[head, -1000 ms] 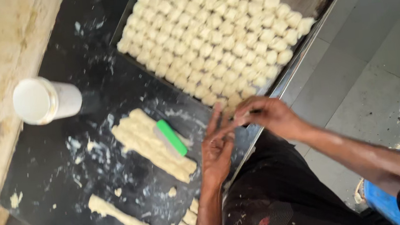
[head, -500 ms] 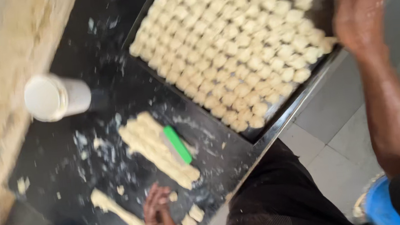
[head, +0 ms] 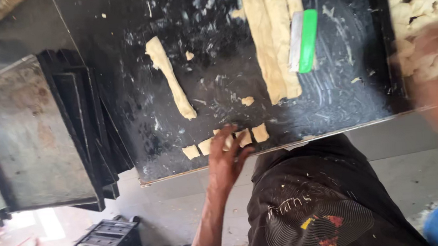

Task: The person portions a long piece of dough with a scraper, rolls the small pieces into balls by hand, and places them onto a large metal tray; later, the person flattens a large mass of dough by hand on the workstation.

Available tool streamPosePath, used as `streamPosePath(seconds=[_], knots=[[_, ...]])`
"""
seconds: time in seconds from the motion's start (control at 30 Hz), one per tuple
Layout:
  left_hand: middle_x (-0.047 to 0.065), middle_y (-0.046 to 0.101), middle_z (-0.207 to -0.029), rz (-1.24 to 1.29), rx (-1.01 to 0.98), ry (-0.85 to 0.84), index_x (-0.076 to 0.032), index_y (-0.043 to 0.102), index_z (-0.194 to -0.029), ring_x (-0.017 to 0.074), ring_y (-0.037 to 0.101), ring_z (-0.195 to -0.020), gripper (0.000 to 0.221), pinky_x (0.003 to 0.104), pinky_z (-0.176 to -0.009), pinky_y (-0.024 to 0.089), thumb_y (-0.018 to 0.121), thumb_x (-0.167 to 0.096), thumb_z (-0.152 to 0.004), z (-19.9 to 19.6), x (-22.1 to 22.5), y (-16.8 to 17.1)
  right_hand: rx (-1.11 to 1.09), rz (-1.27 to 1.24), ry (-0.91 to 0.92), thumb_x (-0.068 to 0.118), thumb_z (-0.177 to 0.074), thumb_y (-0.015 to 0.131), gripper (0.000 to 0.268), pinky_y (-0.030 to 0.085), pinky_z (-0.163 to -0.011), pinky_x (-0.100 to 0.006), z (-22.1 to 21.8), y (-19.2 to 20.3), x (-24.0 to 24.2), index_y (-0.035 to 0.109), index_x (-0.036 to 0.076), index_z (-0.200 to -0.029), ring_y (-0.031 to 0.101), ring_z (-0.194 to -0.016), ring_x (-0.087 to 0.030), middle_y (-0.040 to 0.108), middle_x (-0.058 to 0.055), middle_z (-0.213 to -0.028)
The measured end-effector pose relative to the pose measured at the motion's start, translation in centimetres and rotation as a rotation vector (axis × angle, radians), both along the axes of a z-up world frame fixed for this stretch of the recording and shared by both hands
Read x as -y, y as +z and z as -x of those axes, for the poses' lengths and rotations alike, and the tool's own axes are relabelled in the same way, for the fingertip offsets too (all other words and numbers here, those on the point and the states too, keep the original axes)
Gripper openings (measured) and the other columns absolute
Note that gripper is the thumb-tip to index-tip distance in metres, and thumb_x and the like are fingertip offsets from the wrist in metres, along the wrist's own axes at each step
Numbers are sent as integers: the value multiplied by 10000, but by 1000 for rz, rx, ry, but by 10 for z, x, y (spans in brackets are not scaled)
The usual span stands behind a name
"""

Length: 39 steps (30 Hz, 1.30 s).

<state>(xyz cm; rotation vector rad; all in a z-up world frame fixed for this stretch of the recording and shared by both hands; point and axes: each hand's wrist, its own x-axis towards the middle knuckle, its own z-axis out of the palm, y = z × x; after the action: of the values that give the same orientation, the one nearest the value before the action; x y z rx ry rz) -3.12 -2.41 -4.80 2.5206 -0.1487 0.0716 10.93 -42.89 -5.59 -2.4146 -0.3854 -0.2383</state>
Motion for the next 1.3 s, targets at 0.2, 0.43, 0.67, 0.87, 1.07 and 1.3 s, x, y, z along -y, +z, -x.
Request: streamPosePath(seconds=[0.2,0.43,0.67,0.87,1.07,1.3], knots=[[96,702,-1292,221,-50,27,-93,717,-1228,263,696,-1162,333,372,-958,573,644,-7,-914,-1,-18,-35,-165,56,589,381,-824,770,410,552,-838,-403,97,-43,-191,659,32,-1008,625,-1017,-315,630,-165,-1067],[51,743,-1162,1033,-30,437,-4,670,-1290,98,672,-1045,270,242,-928,549,582,-123,-1064,-58,-71,-8,-221,-247,364,42,-970,633,207,574,-822,-432,41,-50,-286,649,-9,-1170,636,-1015,-360,633,-183,-1125],[93,756,-1004,678,-77,281,-92,737,-1240,62,711,-807,290,226,-728,580,726,-181,-963,-92,-27,-62,105,124,508,-77,-785,644,366,548,-994,-455,76,-52,-278,659,-73,-1151,631,-1203,-397,637,-219,-1259],[99,787,-887,797,-186,134,-97,737,-1244,93,628,-683,306,273,-636,542,744,-139,-940,-77,-43,-59,-255,141,269,-40,-802,672,451,580,-972,-380,118,-11,-227,694,43,-1245,690,-1140,-285,687,-124,-1261],[85,763,-1162,929,-429,-291,-54,609,-1430,88,669,-937,521,259,-811,575,641,17,-915,-37,-49,-35,-535,-364,107,84,-833,794,402,603,-807,-357,91,39,-247,633,80,-1202,660,-902,-176,634,-71,-1094],[136,752,-1169,1233,-639,-123,89,643,-1338,199,737,-998,378,337,-884,623,651,-15,-975,-19,-56,-43,-115,42,454,48,-847,792,290,568,-773,-390,97,44,-258,731,68,-1130,649,-906,-265,660,-92,-1024]])
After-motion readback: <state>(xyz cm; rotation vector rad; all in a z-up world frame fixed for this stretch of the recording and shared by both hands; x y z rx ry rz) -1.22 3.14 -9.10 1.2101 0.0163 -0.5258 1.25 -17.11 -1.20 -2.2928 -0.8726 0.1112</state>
